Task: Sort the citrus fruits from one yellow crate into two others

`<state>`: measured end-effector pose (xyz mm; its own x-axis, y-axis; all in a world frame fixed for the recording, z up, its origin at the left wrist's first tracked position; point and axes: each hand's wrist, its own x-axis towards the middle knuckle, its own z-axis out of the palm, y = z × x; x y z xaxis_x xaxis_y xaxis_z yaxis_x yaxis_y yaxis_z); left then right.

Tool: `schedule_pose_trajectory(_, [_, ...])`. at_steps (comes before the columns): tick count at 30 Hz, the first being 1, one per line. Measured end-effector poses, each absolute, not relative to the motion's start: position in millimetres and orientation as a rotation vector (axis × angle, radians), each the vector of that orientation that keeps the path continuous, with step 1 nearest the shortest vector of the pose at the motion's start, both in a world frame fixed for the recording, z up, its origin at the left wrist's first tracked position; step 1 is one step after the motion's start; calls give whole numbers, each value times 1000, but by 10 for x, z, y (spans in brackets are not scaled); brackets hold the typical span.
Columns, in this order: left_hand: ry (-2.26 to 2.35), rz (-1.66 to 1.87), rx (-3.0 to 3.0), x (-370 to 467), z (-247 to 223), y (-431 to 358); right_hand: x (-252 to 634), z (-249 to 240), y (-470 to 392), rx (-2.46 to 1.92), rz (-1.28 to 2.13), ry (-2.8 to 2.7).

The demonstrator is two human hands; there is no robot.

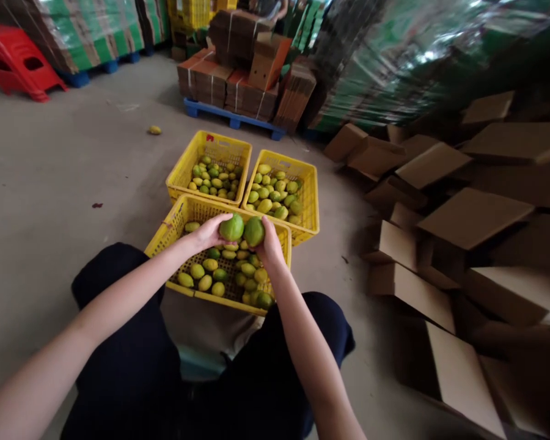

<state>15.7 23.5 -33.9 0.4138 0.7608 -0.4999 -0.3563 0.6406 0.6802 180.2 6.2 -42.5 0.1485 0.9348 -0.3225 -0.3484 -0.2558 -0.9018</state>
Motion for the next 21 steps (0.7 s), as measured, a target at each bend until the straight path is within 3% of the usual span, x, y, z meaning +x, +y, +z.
schedule_pose_trajectory(15, [936,1159,366,94,-34,-124,1450,-182,-316,-1082,1579,-497])
schedule_pose_trajectory(21, [894,1093,275,70,35,-93,1547,-97,-309,-894,1524,-523])
